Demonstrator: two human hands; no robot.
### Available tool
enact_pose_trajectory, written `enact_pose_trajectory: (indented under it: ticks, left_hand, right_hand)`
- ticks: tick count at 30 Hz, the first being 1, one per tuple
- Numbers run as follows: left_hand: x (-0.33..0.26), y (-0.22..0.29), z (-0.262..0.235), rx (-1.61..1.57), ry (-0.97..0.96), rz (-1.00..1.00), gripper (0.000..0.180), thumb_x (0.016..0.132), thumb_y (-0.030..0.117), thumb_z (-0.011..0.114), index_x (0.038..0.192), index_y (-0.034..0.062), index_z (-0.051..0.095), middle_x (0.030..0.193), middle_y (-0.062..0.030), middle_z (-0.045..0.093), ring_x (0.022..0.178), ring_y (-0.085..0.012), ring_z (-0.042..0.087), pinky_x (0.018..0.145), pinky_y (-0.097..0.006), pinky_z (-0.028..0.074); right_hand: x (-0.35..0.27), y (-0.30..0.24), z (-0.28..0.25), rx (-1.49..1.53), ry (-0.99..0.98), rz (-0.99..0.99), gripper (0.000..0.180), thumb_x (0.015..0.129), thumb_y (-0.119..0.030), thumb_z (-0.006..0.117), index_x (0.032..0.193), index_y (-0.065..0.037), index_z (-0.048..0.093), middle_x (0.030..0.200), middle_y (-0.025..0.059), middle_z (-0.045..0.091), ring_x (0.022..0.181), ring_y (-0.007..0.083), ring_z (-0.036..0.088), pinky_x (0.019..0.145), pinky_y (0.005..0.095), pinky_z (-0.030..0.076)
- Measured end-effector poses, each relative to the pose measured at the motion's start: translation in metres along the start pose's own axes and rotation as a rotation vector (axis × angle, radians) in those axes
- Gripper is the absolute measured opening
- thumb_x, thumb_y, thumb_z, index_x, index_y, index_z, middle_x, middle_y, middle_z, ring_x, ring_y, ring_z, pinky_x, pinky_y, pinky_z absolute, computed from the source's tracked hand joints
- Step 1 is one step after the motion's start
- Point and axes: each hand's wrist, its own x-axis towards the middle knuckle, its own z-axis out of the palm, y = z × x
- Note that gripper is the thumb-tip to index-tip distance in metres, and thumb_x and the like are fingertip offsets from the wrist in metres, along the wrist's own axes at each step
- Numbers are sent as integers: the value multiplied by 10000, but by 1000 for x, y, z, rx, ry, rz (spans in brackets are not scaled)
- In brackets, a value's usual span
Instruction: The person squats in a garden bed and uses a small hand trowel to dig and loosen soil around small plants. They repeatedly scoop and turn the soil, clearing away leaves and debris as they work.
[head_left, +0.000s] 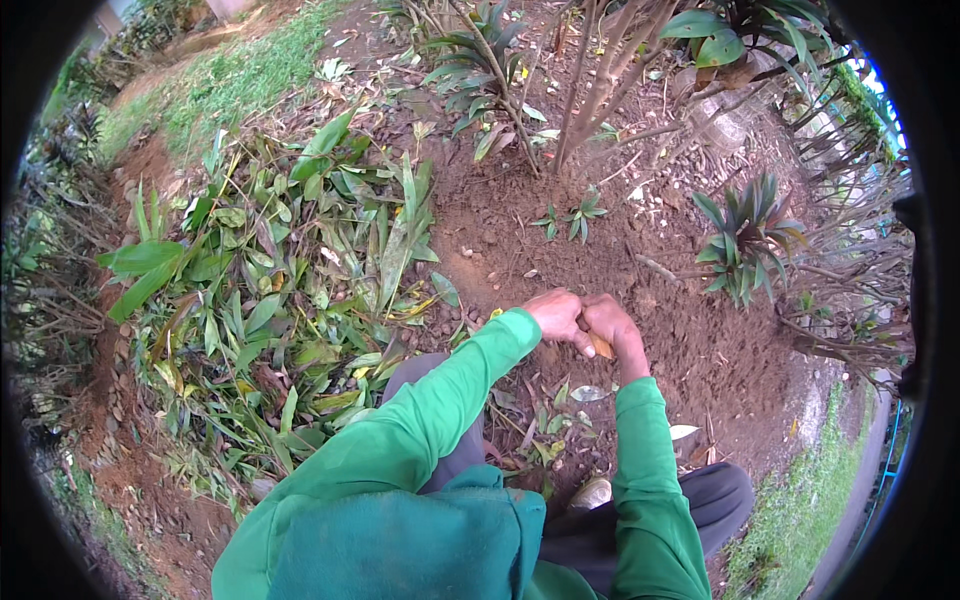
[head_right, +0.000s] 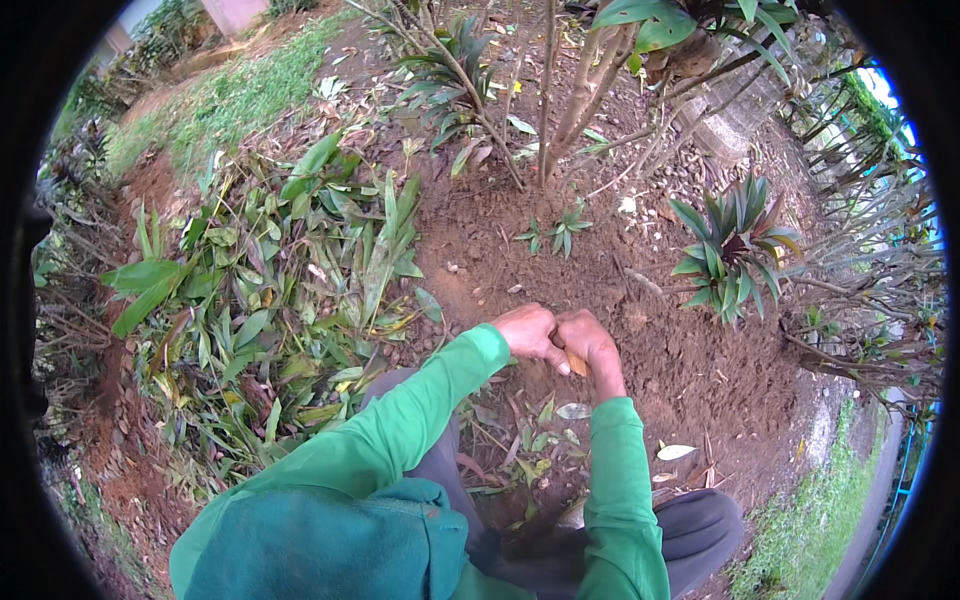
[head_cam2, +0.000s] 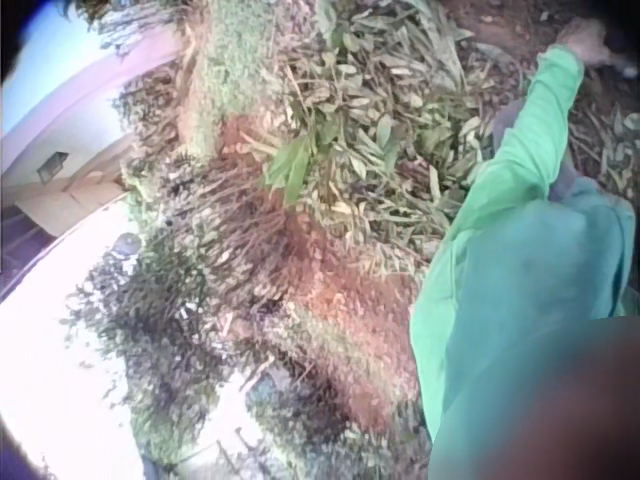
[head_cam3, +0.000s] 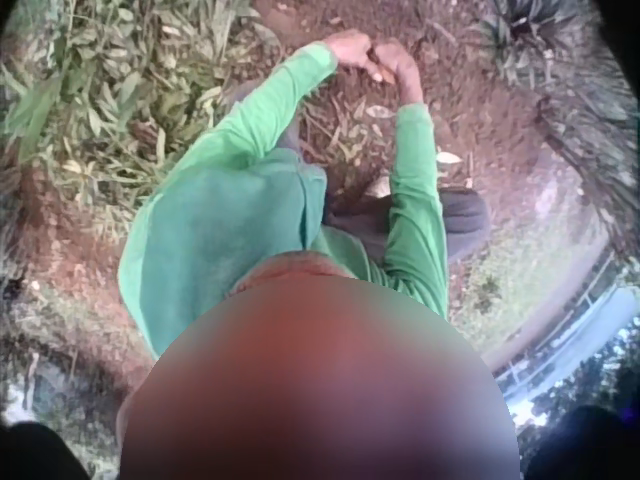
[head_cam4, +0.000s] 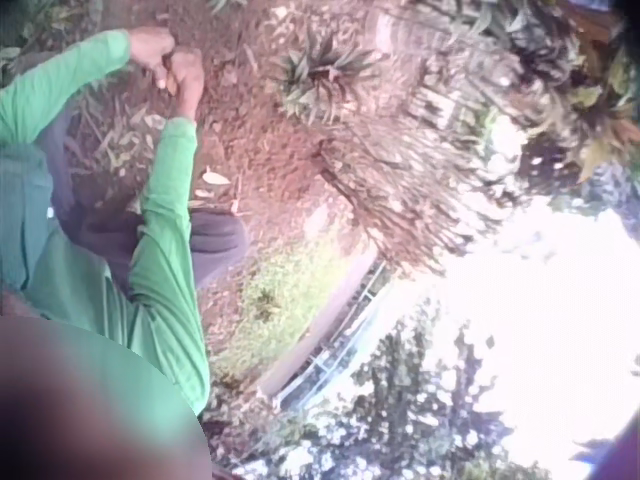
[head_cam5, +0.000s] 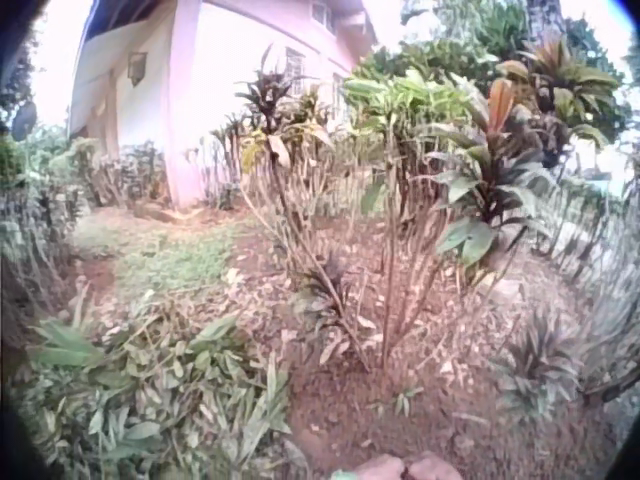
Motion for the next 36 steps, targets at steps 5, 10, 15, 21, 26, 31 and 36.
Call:
enact_pose_trajectory:
  ticks: [5, 10, 15, 21, 26, 31, 36]
  left_hand:
    - [4, 3, 5, 71, -61, 10, 669, 472, 553, 785, 783, -27, 666, 736, -216, 635, 718, -348, 627, 695, -417, 482]
    - [-1, 9, 4, -43, -43, -112, 633, 464, 481, 817, 826, -15, 661, 709, -188, 637, 691, -315, 633, 673, -400, 489]
    - [-6, 13, 3, -52, -23, -217, 563, 485, 431, 829, 816, 5, 666, 719, -153, 647, 686, -295, 632, 637, -394, 483]
    - [-9, 15, 9, -24, 27, -290, 621, 466, 477, 832, 840, 10, 665, 780, -158, 656, 775, -299, 637, 688, -398, 478]
    - [-2, 17, 26, 163, 26, -270, 684, 461, 557, 811, 857, 19, 665, 808, -164, 659, 806, -317, 636, 722, -409, 482]
    - [-3, 29, 41, 277, 46, -181, 688, 519, 592, 772, 892, 25, 657, 818, -182, 653, 821, -360, 626, 719, -435, 485]
    - [-22, 54, 38, 571, 43, -249, 604, 559, 539, 769, 877, 33, 677, 842, -185, 653, 861, -359, 624, 749, -433, 489]
  right_hand:
    - [-9, 6, 10, 184, 78, 107, 254, 673, -102, 544, 858, 25, 662, 811, 195, 666, 722, 266, 641, 685, 345, 487]
    - [-3, 2, 4, 166, 38, 100, 233, 633, -66, 539, 801, 36, 663, 708, 164, 658, 655, 235, 629, 625, 360, 481]
    - [9, 4, 2, 150, 5, -6, 191, 596, -51, 538, 714, 60, 640, 675, 223, 628, 631, 280, 635, 602, 385, 472]
    - [21, 14, 10, 6, 32, -148, 192, 575, -62, 553, 693, 69, 628, 707, 266, 608, 676, 333, 649, 627, 405, 476]
    - [17, 33, 16, -104, 75, -321, 185, 583, -87, 567, 674, 60, 633, 746, 258, 616, 727, 354, 643, 667, 405, 490]
    - [5, 44, 20, 100, 48, -175, 231, 629, -119, 529, 720, 58, 647, 781, 270, 616, 789, 376, 635, 711, 413, 484]
    - [0, 27, 32, 115, 122, -100, 293, 678, -150, 524, 790, 98, 631, 851, 330, 595, 896, 418, 612, 772, 433, 472]
